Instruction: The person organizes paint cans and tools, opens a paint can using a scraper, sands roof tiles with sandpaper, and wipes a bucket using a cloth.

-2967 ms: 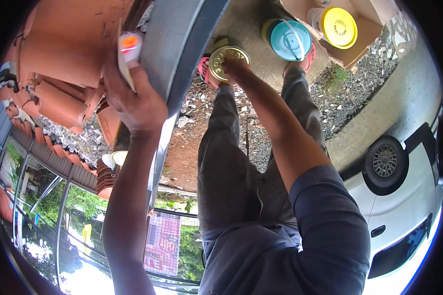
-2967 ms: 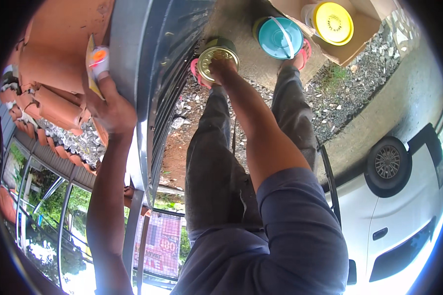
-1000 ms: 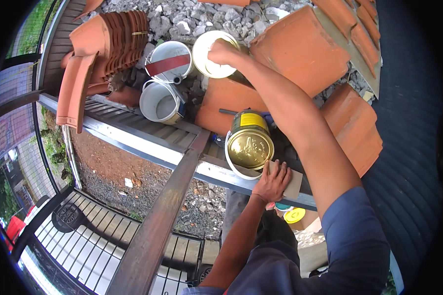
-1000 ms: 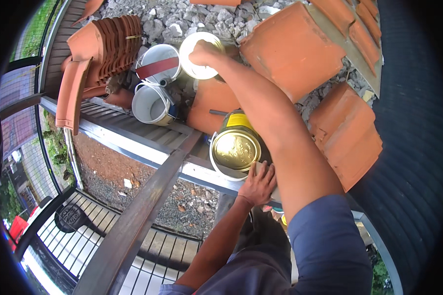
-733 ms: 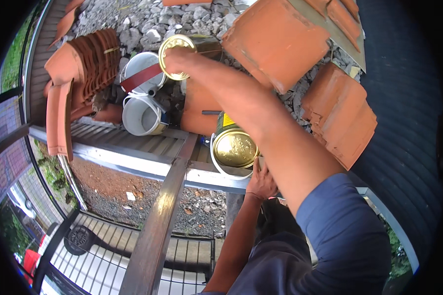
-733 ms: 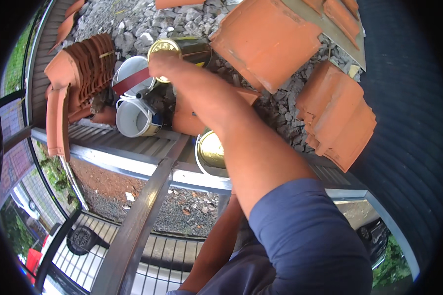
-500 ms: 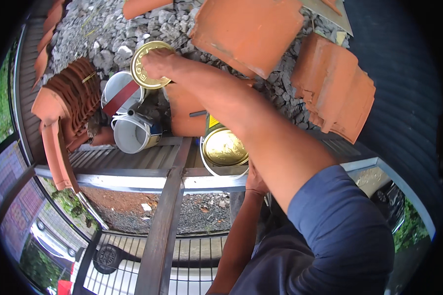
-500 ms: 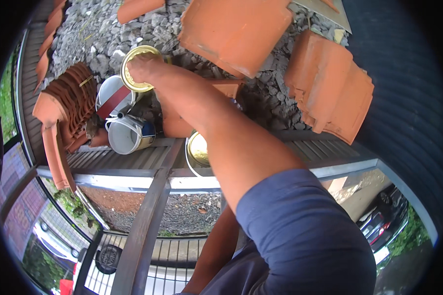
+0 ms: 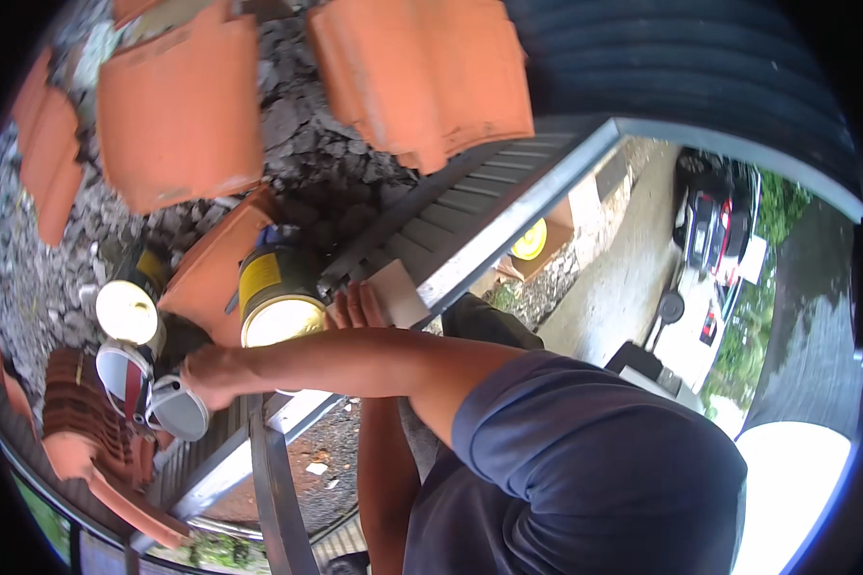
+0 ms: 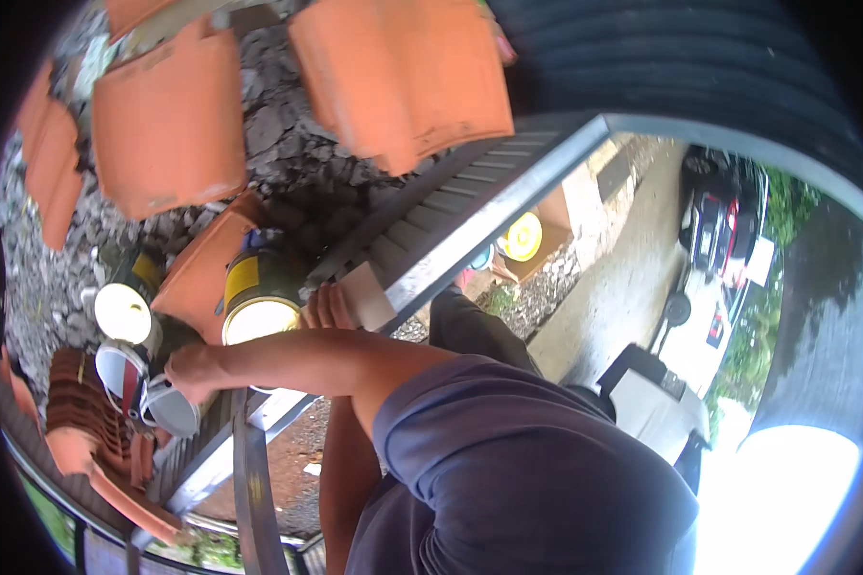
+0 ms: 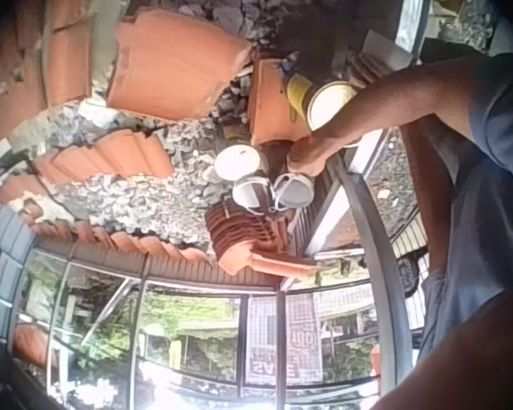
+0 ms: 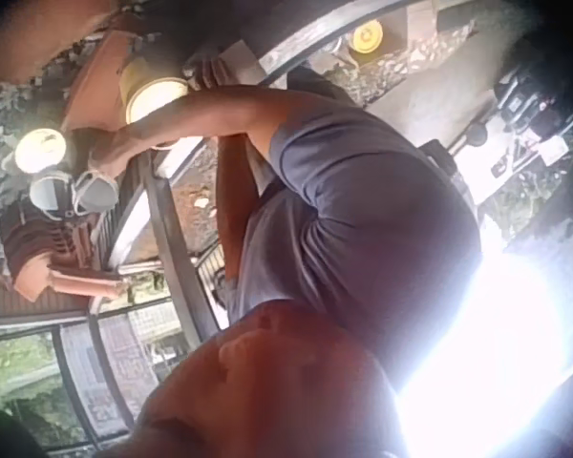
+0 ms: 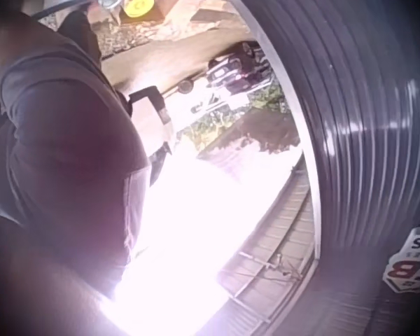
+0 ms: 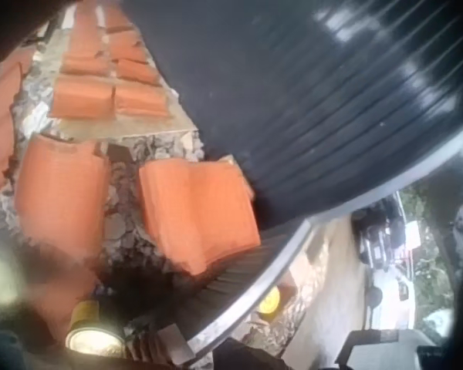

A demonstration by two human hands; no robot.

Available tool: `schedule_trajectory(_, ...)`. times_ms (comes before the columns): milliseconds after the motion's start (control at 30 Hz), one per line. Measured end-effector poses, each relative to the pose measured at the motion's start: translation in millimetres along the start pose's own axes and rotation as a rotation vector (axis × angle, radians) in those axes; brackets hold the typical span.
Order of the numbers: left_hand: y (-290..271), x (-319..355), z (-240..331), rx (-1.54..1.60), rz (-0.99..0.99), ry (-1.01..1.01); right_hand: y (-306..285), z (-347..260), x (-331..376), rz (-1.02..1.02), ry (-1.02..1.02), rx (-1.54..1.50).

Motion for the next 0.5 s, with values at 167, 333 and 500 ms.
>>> schedule_trajectory(167,-33.3,-5.4,11.8,-0.051,0.109,0.07,-67.1,-67.0,129.2,0.473,-0.164,-0.106)
schedule_trajectory(333,-30.0,-8.3,37.8,-0.058,0.124,0.13,-129.4,-74.9,265.6,0.917,-0.129,-0.097)
schedule_trajectory(500,-20.0,4.6,43.8,-0.056,0.13,0.203,-140.1,-67.9,442.3,1.36,-0.284,-0.249)
Point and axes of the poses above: each hand's wrist, its own x-axis away from the middle knuckle, its own y-axis out of the palm, z = x × y, the point moved 7 cm from there along -x, towards the middle knuckle, and after that the axes turned 9 degrees about -y, right-handed, at the moved point
